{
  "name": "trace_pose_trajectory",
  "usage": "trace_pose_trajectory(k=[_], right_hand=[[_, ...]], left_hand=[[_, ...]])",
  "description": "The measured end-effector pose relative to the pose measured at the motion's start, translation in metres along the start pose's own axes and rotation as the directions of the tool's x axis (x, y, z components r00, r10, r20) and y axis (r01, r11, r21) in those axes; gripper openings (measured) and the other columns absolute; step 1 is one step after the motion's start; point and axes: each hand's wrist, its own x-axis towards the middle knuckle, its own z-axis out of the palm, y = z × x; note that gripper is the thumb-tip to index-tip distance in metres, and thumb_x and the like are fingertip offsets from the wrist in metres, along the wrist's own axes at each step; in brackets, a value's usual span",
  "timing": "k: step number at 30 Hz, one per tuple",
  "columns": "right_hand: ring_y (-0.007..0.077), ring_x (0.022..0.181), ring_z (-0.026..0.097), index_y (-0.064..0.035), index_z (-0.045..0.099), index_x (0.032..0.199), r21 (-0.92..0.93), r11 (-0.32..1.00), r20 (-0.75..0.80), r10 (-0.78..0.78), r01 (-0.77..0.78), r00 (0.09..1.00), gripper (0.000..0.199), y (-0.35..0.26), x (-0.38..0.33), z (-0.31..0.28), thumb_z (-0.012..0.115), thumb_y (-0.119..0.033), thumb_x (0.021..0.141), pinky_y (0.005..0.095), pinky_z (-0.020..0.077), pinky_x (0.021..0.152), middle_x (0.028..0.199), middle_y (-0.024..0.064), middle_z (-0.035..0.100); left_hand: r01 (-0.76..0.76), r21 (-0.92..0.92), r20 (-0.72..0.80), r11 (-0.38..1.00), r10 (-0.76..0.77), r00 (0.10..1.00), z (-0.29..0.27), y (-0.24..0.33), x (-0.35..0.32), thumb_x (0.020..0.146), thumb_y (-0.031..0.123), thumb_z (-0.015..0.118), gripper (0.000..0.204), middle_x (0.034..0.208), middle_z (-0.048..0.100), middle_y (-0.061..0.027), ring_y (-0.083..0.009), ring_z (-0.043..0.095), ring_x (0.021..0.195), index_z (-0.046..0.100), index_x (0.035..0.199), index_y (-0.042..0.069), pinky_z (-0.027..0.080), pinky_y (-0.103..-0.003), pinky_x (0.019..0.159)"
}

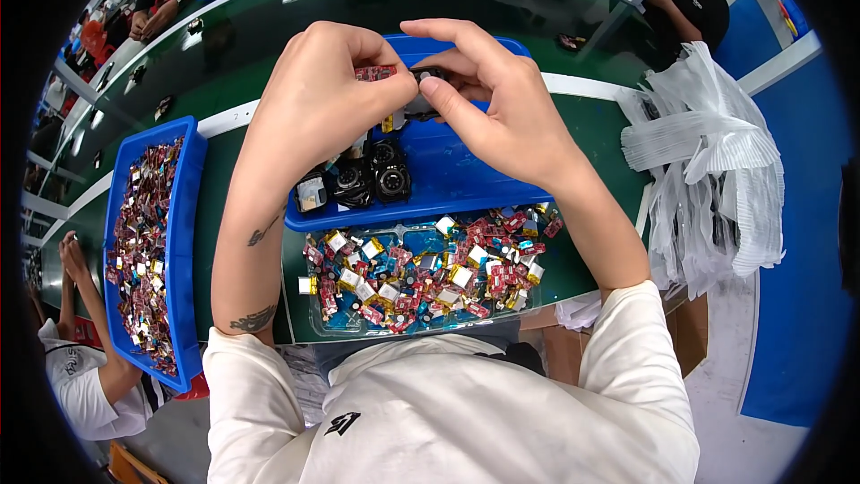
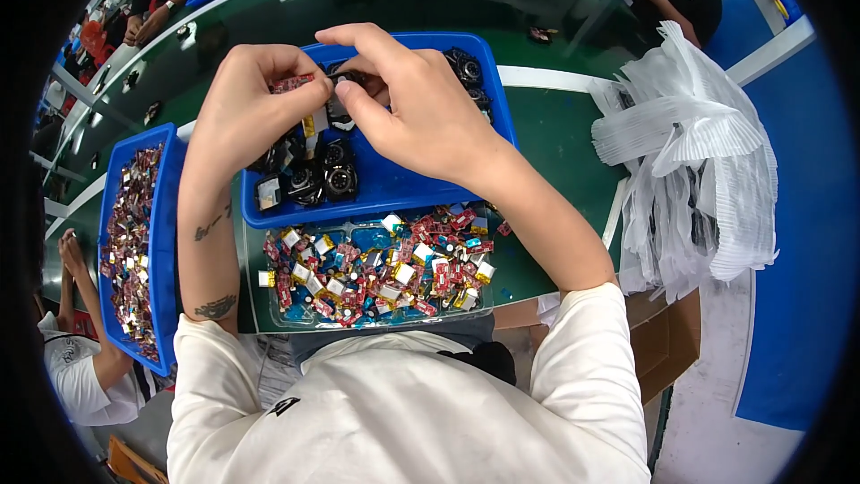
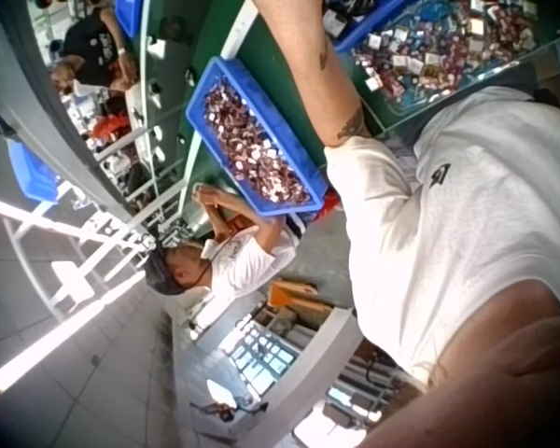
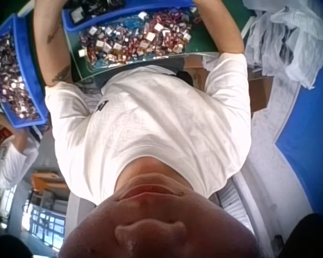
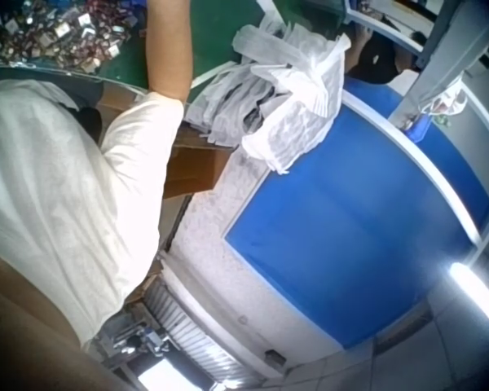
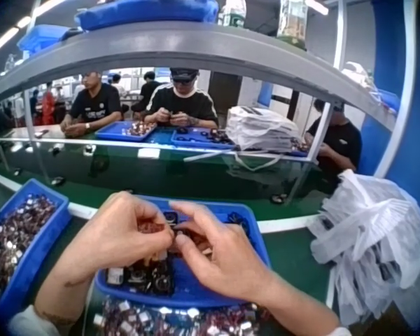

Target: Assemble small electronic components by connecting battery modules and lenses into plastic housings.

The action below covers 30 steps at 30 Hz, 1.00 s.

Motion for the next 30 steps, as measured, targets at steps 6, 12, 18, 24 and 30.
trace_pose_trajectory(k=[6,12,18,24,30], right_hand=[[0.0193,0.072,0.069,0.0003,0.059,0.111,-0.001,0.999,-0.080,0.031,-0.032,0.996,0.027,0.001,0.002,0.001,0.057,-0.004,0.084,0.0272,0.0541,0.065,0.082,0.0163,0.069],[0.0116,0.071,0.067,0.0017,0.068,0.097,0.102,0.994,-0.162,0.064,-0.048,0.985,0.016,0.005,0.002,-0.003,0.061,-0.003,0.084,0.0224,0.0526,0.063,0.083,0.0115,0.070],[0.0080,0.070,0.064,-0.0004,0.070,0.097,0.233,0.965,-0.141,0.154,-0.119,0.978,0.015,0.002,0.003,-0.010,0.062,-0.002,0.084,0.0199,0.0503,0.063,0.082,0.0073,0.070],[0.0081,0.073,0.063,0.0019,0.067,0.102,0.362,0.913,-0.119,0.245,-0.187,0.962,0.020,0.000,0.007,-0.019,0.064,-0.002,0.083,0.0190,0.0496,0.065,0.084,0.0079,0.069],[0.0088,0.076,0.064,0.0015,0.067,0.097,0.426,0.891,-0.182,0.256,-0.159,0.949,0.017,-0.004,0.006,-0.016,0.065,-0.002,0.081,0.0203,0.0514,0.067,0.085,0.0078,0.069]], left_hand=[[0.031,-0.022,-0.011,0.999,-0.032,0.999,0.001,0.006,-0.001,0.076,0.013,0.065,0.017,0.061,0.061,-0.0038,-0.0065,0.054,0.052,0.066,0.075,-0.004,0.042,-0.021,0.048],[0.041,-0.123,0.009,0.992,-0.040,0.999,0.001,0.006,-0.001,0.082,0.013,0.070,0.017,0.071,0.064,-0.0022,-0.0037,0.056,0.066,0.069,0.085,-0.003,0.043,-0.018,0.058],[0.040,-0.177,0.014,0.983,-0.038,0.999,-0.003,0.008,-0.003,0.082,0.014,0.070,0.017,0.073,0.064,-0.0016,-0.0037,0.056,0.067,0.069,0.086,-0.002,0.043,-0.017,0.059],[0.010,-0.238,0.021,0.971,-0.005,1.000,-0.005,0.011,-0.003,0.082,0.015,0.070,0.018,0.070,0.064,-0.0009,-0.0034,0.054,0.066,0.069,0.083,-0.002,0.042,-0.018,0.059],[0.050,-0.437,0.093,0.898,-0.010,0.996,-0.002,0.009,-0.001,0.079,0.015,0.073,0.018,0.073,0.066,-0.0035,-0.0055,0.058,0.069,0.070,0.083,-0.002,0.046,-0.020,0.063]])
